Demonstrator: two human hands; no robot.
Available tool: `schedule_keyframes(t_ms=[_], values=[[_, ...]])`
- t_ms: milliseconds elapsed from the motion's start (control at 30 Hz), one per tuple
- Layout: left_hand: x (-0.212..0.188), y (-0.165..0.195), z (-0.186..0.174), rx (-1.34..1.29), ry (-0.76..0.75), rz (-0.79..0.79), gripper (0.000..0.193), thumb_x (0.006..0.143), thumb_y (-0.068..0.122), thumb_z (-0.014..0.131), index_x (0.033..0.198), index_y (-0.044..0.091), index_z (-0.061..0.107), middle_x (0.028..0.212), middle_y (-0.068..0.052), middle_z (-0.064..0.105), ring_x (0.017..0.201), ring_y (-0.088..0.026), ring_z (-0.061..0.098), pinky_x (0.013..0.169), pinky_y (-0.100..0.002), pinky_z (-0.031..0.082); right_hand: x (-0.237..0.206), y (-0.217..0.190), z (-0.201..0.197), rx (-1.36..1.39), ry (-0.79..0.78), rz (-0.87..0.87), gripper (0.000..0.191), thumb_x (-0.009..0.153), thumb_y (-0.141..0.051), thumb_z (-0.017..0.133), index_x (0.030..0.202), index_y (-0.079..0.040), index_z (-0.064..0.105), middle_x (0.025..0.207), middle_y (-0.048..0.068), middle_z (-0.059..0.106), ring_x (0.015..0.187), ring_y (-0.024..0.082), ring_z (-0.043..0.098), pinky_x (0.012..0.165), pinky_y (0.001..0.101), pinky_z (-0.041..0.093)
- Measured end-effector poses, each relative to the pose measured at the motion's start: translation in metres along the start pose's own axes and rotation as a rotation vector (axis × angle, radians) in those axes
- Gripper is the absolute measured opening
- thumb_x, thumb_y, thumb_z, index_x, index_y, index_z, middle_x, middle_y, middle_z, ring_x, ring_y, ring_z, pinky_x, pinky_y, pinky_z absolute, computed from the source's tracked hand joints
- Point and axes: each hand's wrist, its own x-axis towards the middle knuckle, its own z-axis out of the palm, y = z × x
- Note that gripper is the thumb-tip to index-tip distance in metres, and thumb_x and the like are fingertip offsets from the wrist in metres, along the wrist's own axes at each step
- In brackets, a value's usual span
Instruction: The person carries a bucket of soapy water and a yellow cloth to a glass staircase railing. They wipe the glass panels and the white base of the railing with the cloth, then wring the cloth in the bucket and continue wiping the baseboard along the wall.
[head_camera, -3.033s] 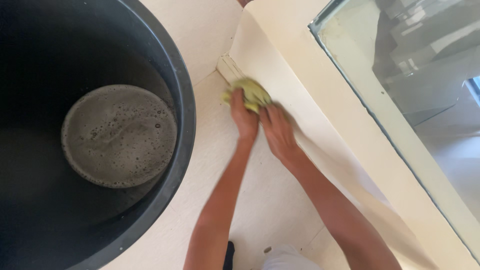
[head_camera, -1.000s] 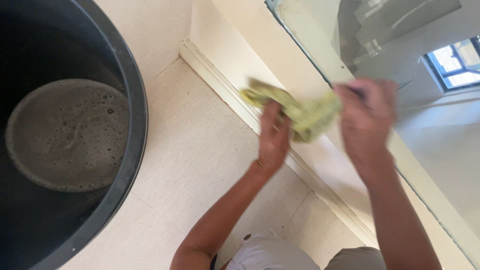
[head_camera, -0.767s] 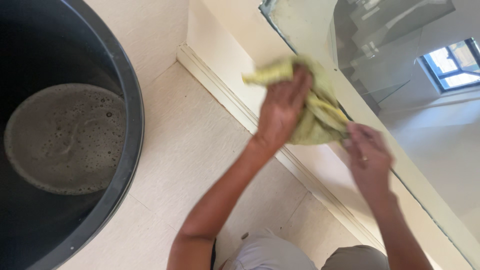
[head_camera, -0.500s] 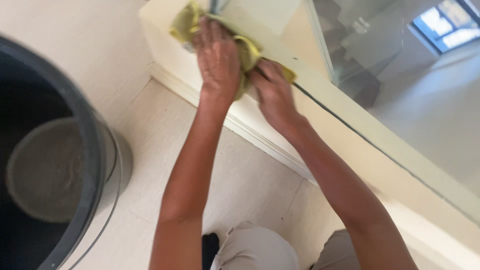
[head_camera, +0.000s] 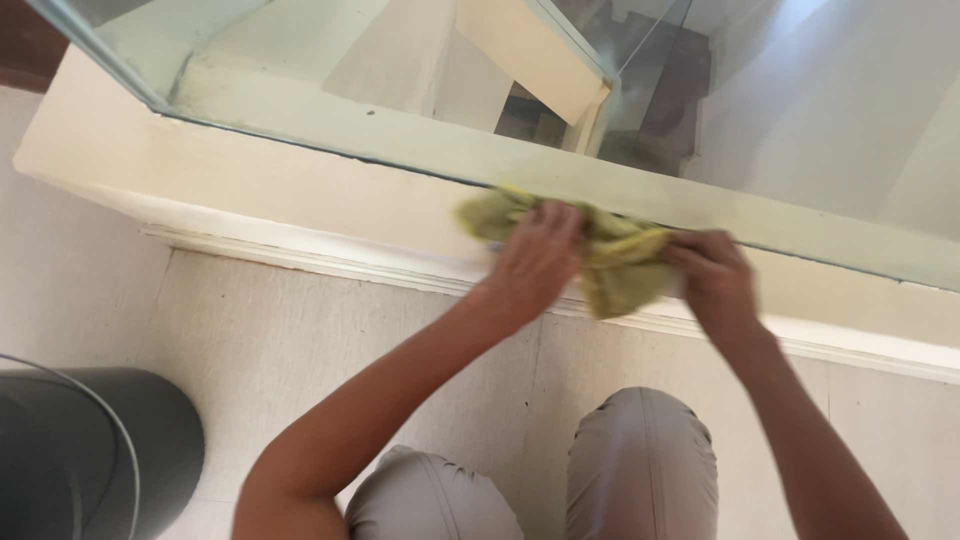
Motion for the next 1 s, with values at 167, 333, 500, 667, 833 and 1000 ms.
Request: schedule_keyframes(t_ms=[167, 333, 500, 667, 833, 1000], values=[[0.017, 0.024, 0.046, -0.179, 0.099, 0.003, 0.009, 0.088, 0.009, 0.071, 0.094, 0.004, 0.075, 0.123, -0.013, 0.061, 0.116, -0.027, 0.060, 0.089, -0.034, 0.057, -0.044, 0.025, -0.004, -0.030, 0.028, 0.134, 0.030, 0.091, 0.007, 0.072, 0.117, -0.008, 0.076, 0.127, 0.012, 0.068, 0.118, 0.030, 0.066, 0.104, 0.0371, 0.058], [-0.059, -0.083, 0.064, -0.083, 0.127, -0.323, 0.006, 0.088, 0.009, 0.068, 0.086, 0.006, 0.074, 0.116, -0.015, 0.069, 0.100, -0.031, 0.068, 0.076, -0.042, 0.058, 0.005, -0.040, 0.054, 0.217, -0.107, -0.127, 0.012, 0.100, -0.008, 0.063, 0.103, -0.013, 0.074, 0.129, 0.005, 0.069, 0.132, 0.027, 0.059, 0.111, 0.0418, 0.053], [-0.115, -0.110, -0.004, 0.115, -0.163, -0.394, 0.023, 0.094, 0.024, 0.073, 0.116, 0.019, 0.077, 0.127, -0.011, 0.065, 0.122, -0.035, 0.061, 0.082, -0.043, 0.060, 0.043, -0.089, 0.101, 0.169, 0.034, -0.236, 0.012, 0.095, -0.007, 0.072, 0.106, -0.002, 0.075, 0.116, 0.011, 0.067, 0.120, 0.026, 0.061, 0.107, 0.0381, 0.055], [-0.033, -0.033, -0.025, -0.011, -0.174, -0.261, 0.029, 0.095, 0.030, 0.070, 0.120, 0.014, 0.072, 0.121, -0.012, 0.063, 0.115, -0.036, 0.061, 0.081, -0.048, 0.059, -0.001, -0.029, 0.058, 0.079, 0.108, -0.102, 0.021, 0.083, -0.003, 0.073, 0.103, 0.001, 0.074, 0.114, 0.013, 0.069, 0.117, 0.028, 0.063, 0.099, 0.0371, 0.058], [0.065, 0.102, -0.005, -0.194, -0.033, 0.053, 0.043, 0.092, 0.026, 0.068, 0.131, 0.008, 0.068, 0.113, -0.017, 0.061, 0.104, -0.036, 0.059, 0.072, -0.046, 0.059, -0.111, 0.085, -0.019, -0.010, 0.259, 0.107, 0.024, 0.078, -0.003, 0.076, 0.102, 0.002, 0.074, 0.110, 0.015, 0.071, 0.112, 0.032, 0.066, 0.094, 0.0399, 0.060], [0.185, 0.252, 0.021, -0.326, -0.067, 0.262, 0.046, 0.093, 0.015, 0.071, 0.138, 0.009, 0.063, 0.112, -0.016, 0.060, 0.105, -0.033, 0.057, 0.078, -0.042, 0.059, -0.224, 0.205, -0.070, -0.179, 0.407, 0.341, 0.008, 0.087, -0.001, 0.079, 0.094, -0.002, 0.077, 0.104, 0.012, 0.075, 0.104, 0.027, 0.072, 0.090, 0.0349, 0.064]])
